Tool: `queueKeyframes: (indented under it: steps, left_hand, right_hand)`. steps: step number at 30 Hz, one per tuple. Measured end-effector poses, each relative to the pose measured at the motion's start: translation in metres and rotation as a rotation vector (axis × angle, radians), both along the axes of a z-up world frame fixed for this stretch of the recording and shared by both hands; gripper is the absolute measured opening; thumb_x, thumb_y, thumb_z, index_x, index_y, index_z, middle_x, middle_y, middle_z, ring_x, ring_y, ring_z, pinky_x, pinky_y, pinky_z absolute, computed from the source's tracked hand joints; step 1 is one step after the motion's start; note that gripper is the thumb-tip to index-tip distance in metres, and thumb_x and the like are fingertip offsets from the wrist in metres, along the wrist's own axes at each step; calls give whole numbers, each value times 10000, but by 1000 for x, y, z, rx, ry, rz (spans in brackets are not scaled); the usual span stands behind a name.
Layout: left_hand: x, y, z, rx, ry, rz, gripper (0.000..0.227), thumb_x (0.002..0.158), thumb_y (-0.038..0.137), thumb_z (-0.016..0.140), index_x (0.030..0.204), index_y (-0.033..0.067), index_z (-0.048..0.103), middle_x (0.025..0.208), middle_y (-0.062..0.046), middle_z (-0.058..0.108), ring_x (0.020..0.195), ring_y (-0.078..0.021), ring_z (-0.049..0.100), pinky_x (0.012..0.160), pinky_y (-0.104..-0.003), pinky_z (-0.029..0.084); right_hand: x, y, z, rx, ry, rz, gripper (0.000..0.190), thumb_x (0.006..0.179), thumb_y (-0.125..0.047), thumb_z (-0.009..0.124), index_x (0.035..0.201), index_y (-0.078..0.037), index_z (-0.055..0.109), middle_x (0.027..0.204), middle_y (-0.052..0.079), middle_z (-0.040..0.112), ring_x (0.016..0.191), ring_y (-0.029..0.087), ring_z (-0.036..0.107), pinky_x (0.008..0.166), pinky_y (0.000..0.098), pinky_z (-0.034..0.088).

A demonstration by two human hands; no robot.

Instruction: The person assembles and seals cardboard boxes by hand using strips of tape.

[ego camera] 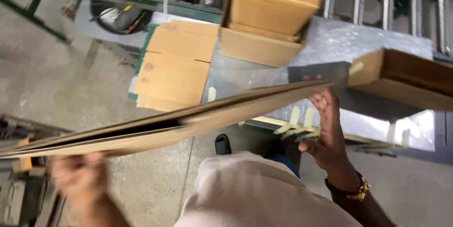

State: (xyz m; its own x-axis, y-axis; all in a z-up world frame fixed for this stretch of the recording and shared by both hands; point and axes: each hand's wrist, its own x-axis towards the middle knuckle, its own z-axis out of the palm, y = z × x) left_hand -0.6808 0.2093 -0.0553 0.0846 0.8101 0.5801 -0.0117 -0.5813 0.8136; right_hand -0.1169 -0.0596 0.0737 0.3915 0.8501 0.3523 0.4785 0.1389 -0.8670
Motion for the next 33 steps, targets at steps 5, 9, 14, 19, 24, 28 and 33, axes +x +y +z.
queueKeyframes:
  steps: [5, 9, 14, 19, 24, 28, 33]
  left_hand:
    - [183, -38, -29, -336, 244, -528, 775, 849, 206, 1006, 1506, 79, 614, 1463, -129, 662, 1428, -304, 689, 1249, -498, 580]
    - [363, -96, 102, -145, -24, -1039, 1136, 928, 64, 962, 1846, 82, 293, 1933, -258, 264, 1804, -468, 193, 1474, -648, 181]
    - [455, -154, 64, -151, -66, -964, 1188, 1022, 135, 926, 1895, 47, 125, 1965, -195, 146, 1811, -423, 82, 1481, -629, 86]
    - [523, -175, 101, -56, -43, -773, 585, 1240, 528, 467, 1735, 224, 542, 1867, -192, 234, 1786, -482, 144, 1451, -732, 130]
    - [571, -129, 94, 43, 26, -759, 807, 1179, 846, 408, 1649, 254, 690, 1814, -155, 302, 1793, -403, 157, 1484, -610, 77]
    - [573, -76, 100, 98, 171, -784, 562, 1180, 419, 711, 1696, 230, 595, 1743, -151, 270, 1786, -402, 224, 1518, -682, 247]
    - [571, -61, 97, 140, 325, -763, 1252, 1034, 111, 1076, 1910, 341, 211, 1722, -158, 345, 1705, -361, 352, 1520, -524, 252]
  right_hand:
    - [61, -36, -52, 355, 410, -379, 1504, 802, -1096, 691, 1862, -198, 116, 1386, -78, 310, 1250, 97, 357, 1151, 332, 356]
    - [83, -52, -30, 235, 323, -347, 1295, 924, -1082, 252, 1904, -271, 7, 1523, 55, 380, 1391, 210, 434, 1376, 463, 425]
    - [123, -74, -50, 348, 340, -283, 988, 1134, -812, 534, 1873, -273, 163, 1584, -13, 432, 1503, 113, 418, 1415, 391, 324]
    - [173, -88, -94, 462, 68, -391, 749, 1211, -570, 615, 1757, -254, 211, 1769, 97, 335, 1656, 283, 333, 1440, 613, 190]
    - [200, -103, -106, 499, 145, -291, 818, 1139, -377, 772, 1681, -202, 185, 1739, 117, 355, 1615, 290, 441, 1382, 624, 342]
    - [183, -116, -69, 222, 81, -314, 979, 998, -351, 915, 1724, -139, 292, 1750, 180, 397, 1607, 368, 492, 1282, 485, 550]
    - [216, -117, -80, 151, -284, -270, 1025, 916, -377, 1005, 1726, -138, 424, 1697, 160, 308, 1646, 369, 358, 1403, 582, 443]
